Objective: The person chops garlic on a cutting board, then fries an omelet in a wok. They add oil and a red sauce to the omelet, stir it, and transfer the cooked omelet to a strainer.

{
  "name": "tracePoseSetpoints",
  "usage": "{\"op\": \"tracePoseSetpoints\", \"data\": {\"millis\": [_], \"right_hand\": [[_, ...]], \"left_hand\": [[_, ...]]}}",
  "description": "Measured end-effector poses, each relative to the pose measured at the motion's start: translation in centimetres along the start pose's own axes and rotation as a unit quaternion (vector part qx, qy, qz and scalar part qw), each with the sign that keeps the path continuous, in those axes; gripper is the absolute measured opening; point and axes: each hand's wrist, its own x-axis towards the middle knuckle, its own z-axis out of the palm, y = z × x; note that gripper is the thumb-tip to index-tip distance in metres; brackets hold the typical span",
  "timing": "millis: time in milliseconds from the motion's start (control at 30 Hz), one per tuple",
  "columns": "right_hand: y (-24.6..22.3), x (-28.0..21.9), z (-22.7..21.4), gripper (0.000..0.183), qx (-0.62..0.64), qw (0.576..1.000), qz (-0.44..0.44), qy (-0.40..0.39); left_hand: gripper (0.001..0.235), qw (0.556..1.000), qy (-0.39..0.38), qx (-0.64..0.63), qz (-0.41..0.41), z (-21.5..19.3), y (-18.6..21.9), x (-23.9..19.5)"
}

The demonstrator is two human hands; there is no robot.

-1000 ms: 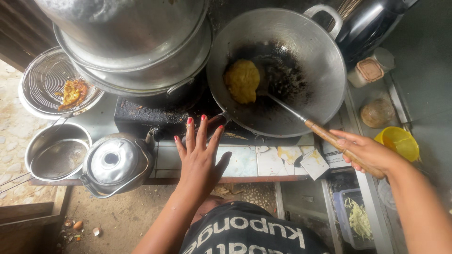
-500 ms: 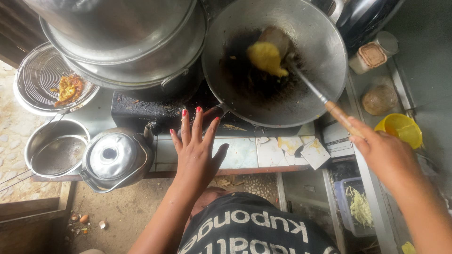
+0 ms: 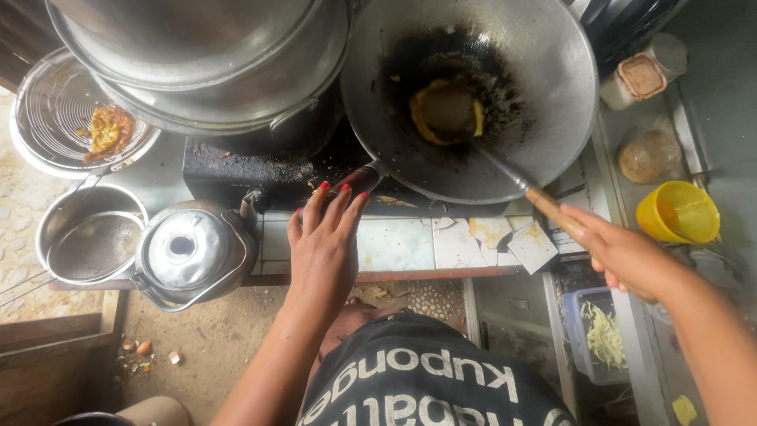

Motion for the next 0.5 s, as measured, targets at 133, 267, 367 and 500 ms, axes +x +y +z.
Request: {"op": "tracePoseSetpoints", "data": {"millis": [133, 267, 367, 500], "right_hand": [[-2.1, 0.9, -0.4, 0.050, -0.030, 0.999, 0.008, 0.020], [-3.4, 0.4, -1.6, 0.050, -0.083, 0.996, 0.033, 0.014], [-4.5, -0.3, -2.2, 0.050, -0.096, 0.994, 0.041, 0.011], [-5.5, -1.1, -2.3, 0.051, -0.091, 0.995, 0.046, 0.019]], "left_hand": [[0.054, 1.000, -0.004, 0.010, 0.006, -0.1, 0.0, -0.1], [0.048, 1.000, -0.003, -0.018, 0.010, -0.3, 0.0, -0.4], [0.051, 1.000, -0.010, -0.028, 0.009, -0.7, -0.1, -0.4], [0.053, 0.999, -0.015, -0.030, 0.015, -0.8, 0.0, -0.3]]}}
